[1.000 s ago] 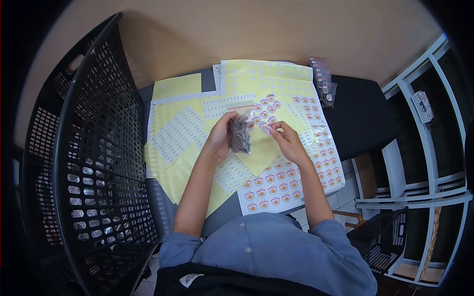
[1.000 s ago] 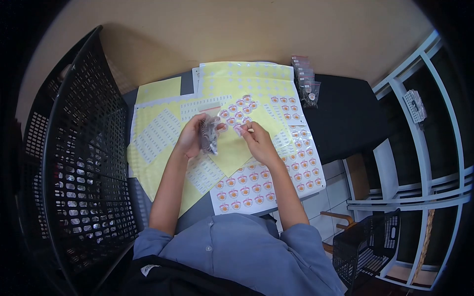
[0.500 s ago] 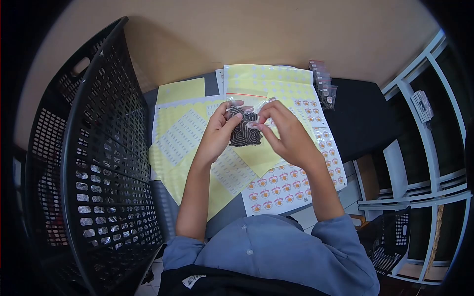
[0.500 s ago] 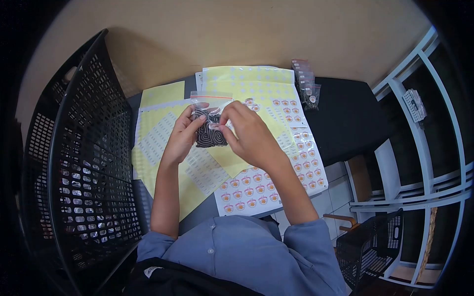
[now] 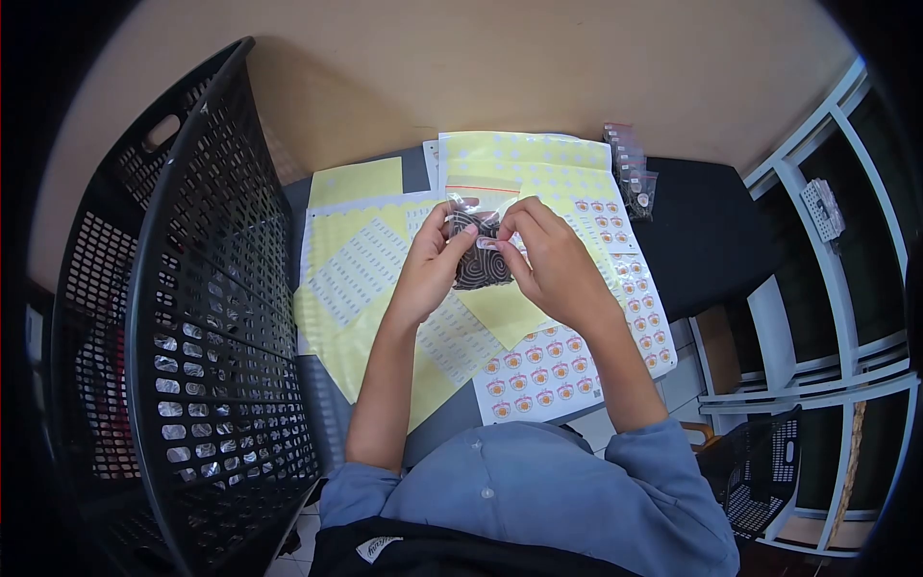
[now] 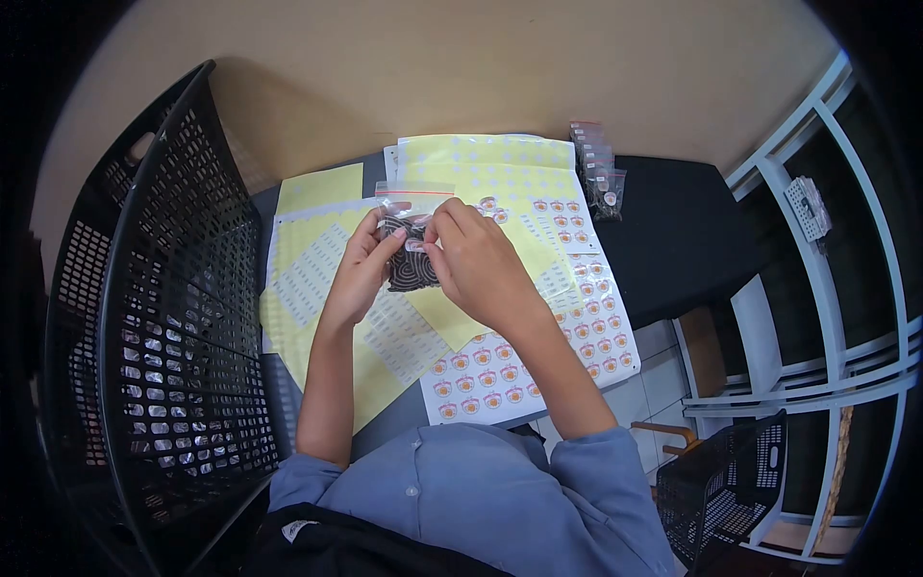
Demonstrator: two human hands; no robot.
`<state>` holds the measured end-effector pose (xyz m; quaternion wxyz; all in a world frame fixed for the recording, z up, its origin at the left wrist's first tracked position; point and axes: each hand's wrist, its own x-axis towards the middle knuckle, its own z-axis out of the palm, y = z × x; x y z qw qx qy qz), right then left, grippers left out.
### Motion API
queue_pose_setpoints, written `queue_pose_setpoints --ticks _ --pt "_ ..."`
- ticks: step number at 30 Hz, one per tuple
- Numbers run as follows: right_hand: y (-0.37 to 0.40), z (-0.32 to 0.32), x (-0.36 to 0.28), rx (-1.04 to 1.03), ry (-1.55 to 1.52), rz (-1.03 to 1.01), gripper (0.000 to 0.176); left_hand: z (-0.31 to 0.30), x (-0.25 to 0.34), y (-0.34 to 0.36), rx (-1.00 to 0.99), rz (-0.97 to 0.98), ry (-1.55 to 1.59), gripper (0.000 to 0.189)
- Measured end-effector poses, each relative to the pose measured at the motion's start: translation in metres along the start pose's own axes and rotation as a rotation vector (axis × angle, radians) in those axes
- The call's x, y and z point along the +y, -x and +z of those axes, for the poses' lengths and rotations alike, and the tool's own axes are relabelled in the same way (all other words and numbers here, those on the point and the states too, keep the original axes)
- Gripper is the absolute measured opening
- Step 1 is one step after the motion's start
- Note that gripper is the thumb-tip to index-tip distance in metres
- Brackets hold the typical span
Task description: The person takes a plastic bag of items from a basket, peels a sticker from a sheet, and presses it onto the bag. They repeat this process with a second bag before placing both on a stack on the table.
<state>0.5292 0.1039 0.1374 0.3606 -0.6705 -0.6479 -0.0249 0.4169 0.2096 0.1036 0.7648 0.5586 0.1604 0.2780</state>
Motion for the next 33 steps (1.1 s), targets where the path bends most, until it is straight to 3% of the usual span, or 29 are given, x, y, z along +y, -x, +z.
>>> queue_pose_setpoints --ticks 14,22,33 --pt "0.0 -0.001 -0.002 0.003 -0.048 0.044 0.016 -0.001 -0.004 -0.001 -0.017 0.018 0.019 0.029" --pt "0.0 -0.002 0.002 0.02 -0.059 0.044 0.021 -0.002 -0.002 0.001 -0.092 0.032 0.042 0.045" --pt "0.003 -0.004 0.008 0.042 -0.116 0.124 0.019 0.003 0.002 0.003 -0.133 0.063 -0.084 0.049"
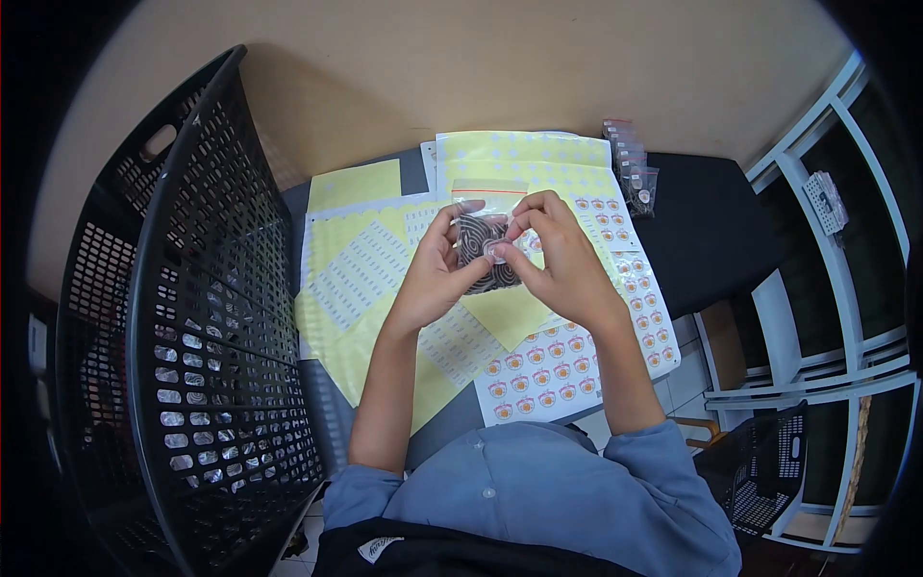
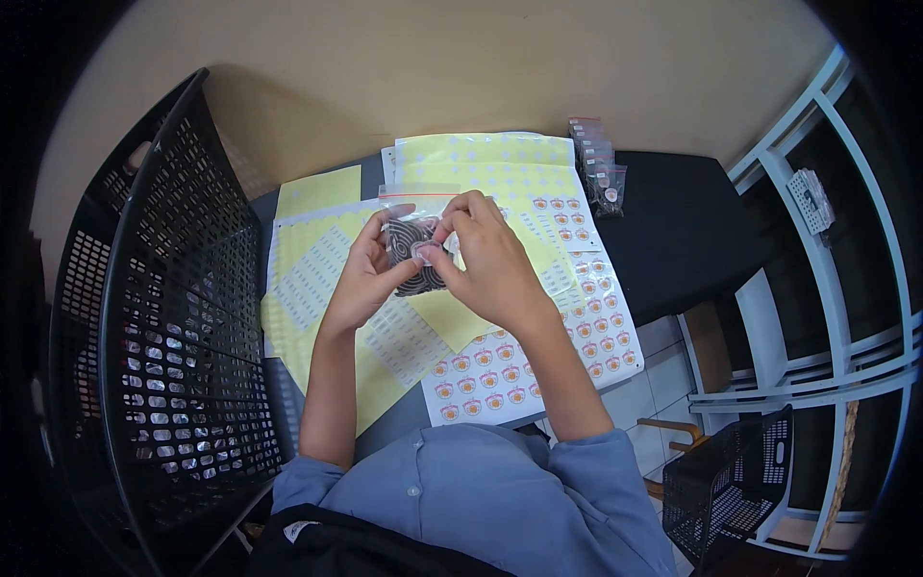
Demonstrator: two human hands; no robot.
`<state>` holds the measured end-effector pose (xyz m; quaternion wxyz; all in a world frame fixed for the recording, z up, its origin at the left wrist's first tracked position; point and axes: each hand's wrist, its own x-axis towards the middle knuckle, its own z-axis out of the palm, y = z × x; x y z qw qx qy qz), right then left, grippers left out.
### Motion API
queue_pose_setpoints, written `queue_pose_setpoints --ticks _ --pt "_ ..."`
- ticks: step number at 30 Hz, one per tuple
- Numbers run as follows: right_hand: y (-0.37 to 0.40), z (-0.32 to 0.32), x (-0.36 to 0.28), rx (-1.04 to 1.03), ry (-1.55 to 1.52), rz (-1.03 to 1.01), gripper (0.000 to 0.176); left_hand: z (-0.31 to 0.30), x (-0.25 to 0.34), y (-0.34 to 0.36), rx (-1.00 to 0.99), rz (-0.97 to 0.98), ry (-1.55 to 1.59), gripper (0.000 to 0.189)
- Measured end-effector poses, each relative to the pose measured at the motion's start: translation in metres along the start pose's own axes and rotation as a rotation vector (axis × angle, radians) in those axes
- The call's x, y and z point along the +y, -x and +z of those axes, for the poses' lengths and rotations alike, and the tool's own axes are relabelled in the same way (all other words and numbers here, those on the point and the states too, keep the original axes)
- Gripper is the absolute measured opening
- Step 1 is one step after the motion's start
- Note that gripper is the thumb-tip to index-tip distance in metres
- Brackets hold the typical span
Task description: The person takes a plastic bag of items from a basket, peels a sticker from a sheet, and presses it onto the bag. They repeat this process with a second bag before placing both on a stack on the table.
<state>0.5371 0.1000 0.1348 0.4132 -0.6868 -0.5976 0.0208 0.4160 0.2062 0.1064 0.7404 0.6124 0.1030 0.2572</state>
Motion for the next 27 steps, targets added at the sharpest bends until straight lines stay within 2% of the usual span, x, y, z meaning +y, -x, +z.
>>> queue_pose_setpoints --ticks 3,7,9,13,15,25,27 --pt "0.002 0.004 0.002 0.047 0.02 0.078 0.019 0.003 -0.003 0.0 -0.029 0.018 -0.013 0.049" --pt "0.005 0.012 0.006 0.127 0.034 0.029 0.02 0.004 -0.001 0.002 -0.03 0.052 -0.02 0.051" --pt "0.004 0.014 0.003 0.199 -0.209 0.167 0.023 0.005 0.0 0.002 -0.047 0.057 -0.045 0.051" --pt "0.005 0.02 0.009 0.264 -0.379 0.2 0.029 0.004 0.001 0.002 -0.05 0.086 -0.095 0.052" --pt "0.006 0.022 0.012 0.275 -0.665 0.304 0.034 0.004 0.0 0.001 -0.049 0.089 -0.066 0.052" --pt "0.008 0.028 0.02 0.327 -0.729 0.28 0.039 0.004 0.001 0.001 -0.039 0.09 0.017 0.052" --pt "0.009 0.025 0.023 0.336 -0.844 0.289 0.043 0.007 0.001 0.0 -0.006 0.081 0.041 0.052"
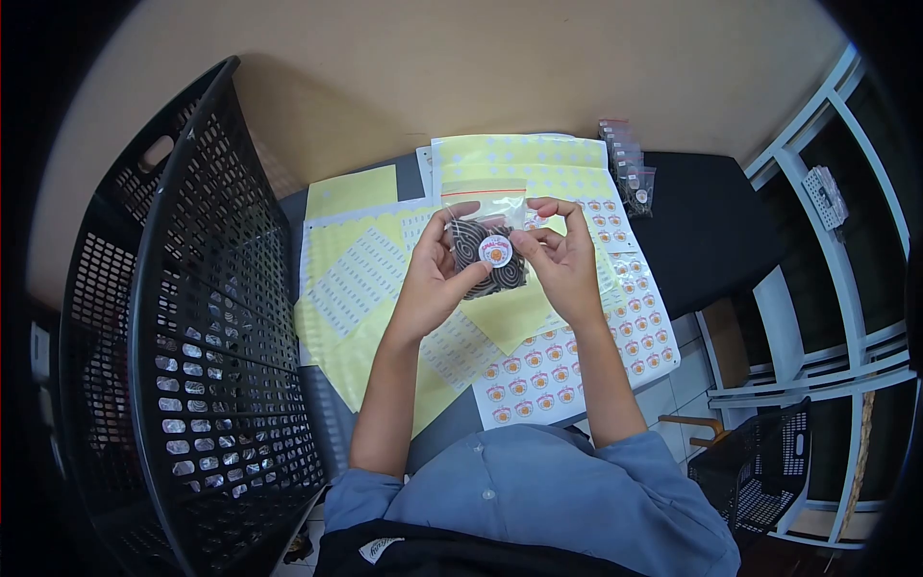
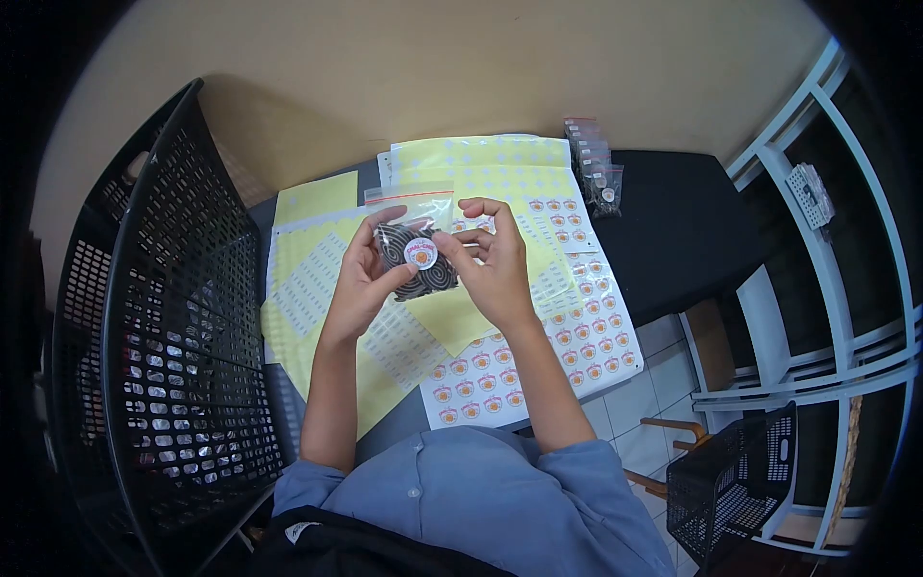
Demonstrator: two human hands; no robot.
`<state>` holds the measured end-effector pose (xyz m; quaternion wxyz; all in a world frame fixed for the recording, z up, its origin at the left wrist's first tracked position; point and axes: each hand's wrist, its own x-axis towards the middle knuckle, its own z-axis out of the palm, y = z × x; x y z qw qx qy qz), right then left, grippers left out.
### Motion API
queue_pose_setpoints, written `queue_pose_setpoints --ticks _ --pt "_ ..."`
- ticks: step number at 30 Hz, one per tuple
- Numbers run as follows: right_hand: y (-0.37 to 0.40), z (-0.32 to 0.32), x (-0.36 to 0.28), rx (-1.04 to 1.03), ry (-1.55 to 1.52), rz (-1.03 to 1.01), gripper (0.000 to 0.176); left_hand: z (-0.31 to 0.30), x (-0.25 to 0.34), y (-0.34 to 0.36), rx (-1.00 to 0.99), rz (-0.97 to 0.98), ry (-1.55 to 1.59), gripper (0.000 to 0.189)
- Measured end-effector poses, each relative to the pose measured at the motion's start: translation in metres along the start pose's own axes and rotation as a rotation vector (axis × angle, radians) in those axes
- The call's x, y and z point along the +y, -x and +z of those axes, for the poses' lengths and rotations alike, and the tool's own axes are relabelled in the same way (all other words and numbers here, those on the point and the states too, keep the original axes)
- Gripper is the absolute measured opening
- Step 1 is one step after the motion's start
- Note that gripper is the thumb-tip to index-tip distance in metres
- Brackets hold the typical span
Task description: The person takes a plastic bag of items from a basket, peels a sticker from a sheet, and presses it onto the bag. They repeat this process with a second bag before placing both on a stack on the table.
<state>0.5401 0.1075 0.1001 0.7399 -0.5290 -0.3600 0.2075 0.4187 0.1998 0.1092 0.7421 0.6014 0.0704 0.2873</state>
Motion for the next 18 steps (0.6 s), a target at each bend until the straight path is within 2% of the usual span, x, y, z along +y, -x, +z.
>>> queue_pose_setpoints --ticks 3,6,10,14,18 --pt "0.007 -0.005 -0.008 -0.089 0.175 -0.031 0.047 0.003 -0.001 0.0 0.027 -0.018 0.008 0.051" --pt "0.009 -0.01 -0.013 -0.08 0.127 0.033 0.049 0.009 -0.005 -0.002 0.069 -0.029 -0.039 0.048" --pt "0.009 -0.016 -0.025 -0.112 0.179 -0.025 0.051 0.023 -0.008 -0.01 0.199 -0.082 -0.113 0.042" --pt "0.009 -0.035 -0.026 -0.077 0.147 -0.022 0.053 0.044 -0.015 -0.017 0.255 0.0 -0.102 0.04" --pt "0.01 -0.061 -0.017 -0.081 0.081 0.015 0.054 0.065 -0.032 -0.025 0.305 0.002 -0.106 0.037"
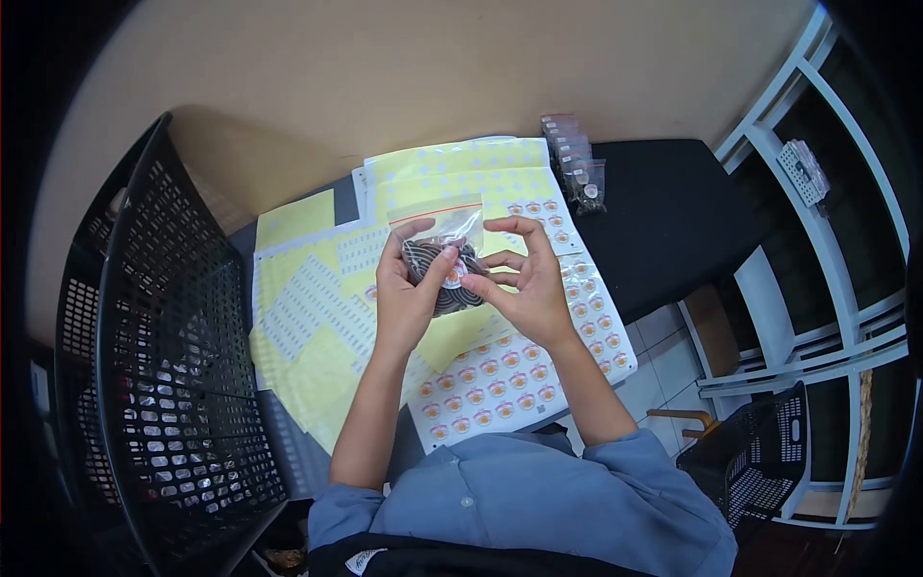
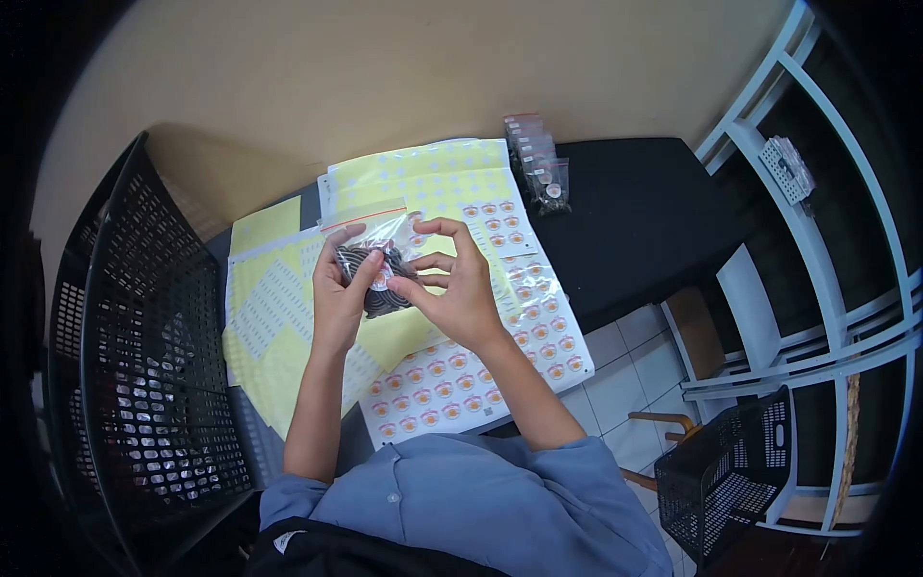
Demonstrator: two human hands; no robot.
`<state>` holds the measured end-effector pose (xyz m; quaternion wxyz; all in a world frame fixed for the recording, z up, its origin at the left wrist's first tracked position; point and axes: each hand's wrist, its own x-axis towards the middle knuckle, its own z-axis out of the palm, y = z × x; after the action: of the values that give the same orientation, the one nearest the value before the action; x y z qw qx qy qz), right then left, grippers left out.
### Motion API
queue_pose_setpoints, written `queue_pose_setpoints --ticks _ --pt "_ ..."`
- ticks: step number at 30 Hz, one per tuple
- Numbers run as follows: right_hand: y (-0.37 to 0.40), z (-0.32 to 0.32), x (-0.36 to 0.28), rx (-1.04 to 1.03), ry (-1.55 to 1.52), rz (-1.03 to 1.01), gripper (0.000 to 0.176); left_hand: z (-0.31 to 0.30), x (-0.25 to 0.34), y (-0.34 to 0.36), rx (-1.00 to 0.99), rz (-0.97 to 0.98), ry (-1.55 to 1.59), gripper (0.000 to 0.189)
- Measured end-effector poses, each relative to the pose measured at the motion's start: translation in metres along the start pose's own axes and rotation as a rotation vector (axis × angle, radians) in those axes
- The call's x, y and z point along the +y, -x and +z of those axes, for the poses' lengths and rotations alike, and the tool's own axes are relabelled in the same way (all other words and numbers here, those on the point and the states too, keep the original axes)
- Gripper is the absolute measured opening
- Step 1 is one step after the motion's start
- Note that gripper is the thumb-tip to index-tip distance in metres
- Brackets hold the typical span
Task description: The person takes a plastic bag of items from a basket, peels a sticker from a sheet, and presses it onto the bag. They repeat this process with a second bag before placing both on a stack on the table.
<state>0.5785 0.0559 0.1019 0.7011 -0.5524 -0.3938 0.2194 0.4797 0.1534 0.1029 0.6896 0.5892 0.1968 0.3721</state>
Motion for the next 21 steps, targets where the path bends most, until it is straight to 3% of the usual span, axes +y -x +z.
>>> queue_pose_setpoints --ticks 4,6,7,9,12,17,21 --pt "0.006 -0.032 0.001 -0.127 0.139 0.054 0.054 0.027 -0.01 -0.005 0.044 -0.007 0.05 0.036" --pt "0.007 -0.05 0.006 -0.135 0.099 0.111 0.049 0.041 -0.012 -0.006 -0.057 -0.032 0.085 0.038" --pt "0.006 -0.061 0.012 -0.11 0.049 0.116 0.044 0.046 -0.012 -0.005 -0.162 -0.061 0.039 0.043" --pt "0.0 -0.088 0.026 -0.044 -0.039 0.094 0.035 0.056 -0.021 -0.004 -0.16 0.009 0.001 0.046" --pt "-0.025 -0.153 0.052 0.071 -0.007 0.041 0.036 0.053 -0.022 -0.001 -0.176 0.073 -0.088 0.053" --pt "-0.058 -0.263 0.141 0.251 0.239 0.157 0.035 -0.007 -0.035 0.025 0.189 0.119 -0.248 0.048" --pt "-0.069 -0.278 0.165 0.231 0.252 0.213 0.034 -0.072 -0.037 0.07 0.559 0.058 -0.298 0.044"
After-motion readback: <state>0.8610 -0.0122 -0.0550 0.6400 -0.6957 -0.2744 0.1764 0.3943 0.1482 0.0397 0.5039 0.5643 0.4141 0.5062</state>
